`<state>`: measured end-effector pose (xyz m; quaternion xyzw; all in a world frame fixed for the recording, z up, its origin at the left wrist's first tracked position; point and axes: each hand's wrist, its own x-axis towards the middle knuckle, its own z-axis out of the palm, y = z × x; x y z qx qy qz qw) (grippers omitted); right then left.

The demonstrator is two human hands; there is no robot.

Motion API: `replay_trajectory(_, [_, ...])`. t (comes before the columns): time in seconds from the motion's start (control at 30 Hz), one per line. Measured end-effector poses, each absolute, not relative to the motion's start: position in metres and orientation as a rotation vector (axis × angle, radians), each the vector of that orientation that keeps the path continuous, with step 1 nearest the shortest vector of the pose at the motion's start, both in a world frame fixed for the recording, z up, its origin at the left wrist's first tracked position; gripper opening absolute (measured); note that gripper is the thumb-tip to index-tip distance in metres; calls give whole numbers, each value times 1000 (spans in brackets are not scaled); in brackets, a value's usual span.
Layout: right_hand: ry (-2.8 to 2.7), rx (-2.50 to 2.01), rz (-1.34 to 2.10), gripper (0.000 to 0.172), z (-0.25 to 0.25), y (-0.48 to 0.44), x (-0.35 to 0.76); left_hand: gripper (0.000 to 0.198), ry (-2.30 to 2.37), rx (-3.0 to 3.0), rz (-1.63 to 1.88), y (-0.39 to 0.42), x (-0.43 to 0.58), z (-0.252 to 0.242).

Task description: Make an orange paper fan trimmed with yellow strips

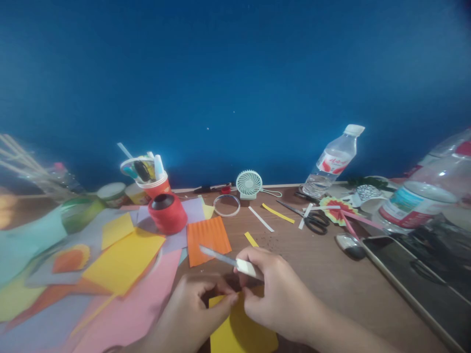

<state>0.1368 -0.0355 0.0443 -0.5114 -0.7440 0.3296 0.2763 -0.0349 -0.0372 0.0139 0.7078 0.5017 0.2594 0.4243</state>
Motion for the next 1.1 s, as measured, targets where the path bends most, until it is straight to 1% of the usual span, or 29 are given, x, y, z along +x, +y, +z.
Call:
replay_trajectory(0.27, [-2079,-1373,826,18,40,-33,137,14,1188,1827,662,-39,-37,13])
replay_trajectory(0.43, [-2138,-1387,816,25,44,-32,144,15,1258,1864,668,-37,-38,14])
replay_trajectory(0.6, [-2110,-1426,835,25,39,-23,164,18,1374,1821,586,-36,-41,18])
replay_trajectory(0.73, [-1915,-1529,968,26,32,-8,185,20,1473,1722,620,-32,-44,23])
replay_trajectory(0.87, [-1634,-1499,1139,13,35,-2,188,20,1482,1654,645,-26,-44,26])
replay_trajectory(1.0, [-1700,-1467,1321,11,38,-12,173,20,1496,1638,629,-25,-44,23])
replay_trajectory(1.1, [-1719,-1488,1374,14,36,-18,166,13,1462,1718,688,-27,-47,18])
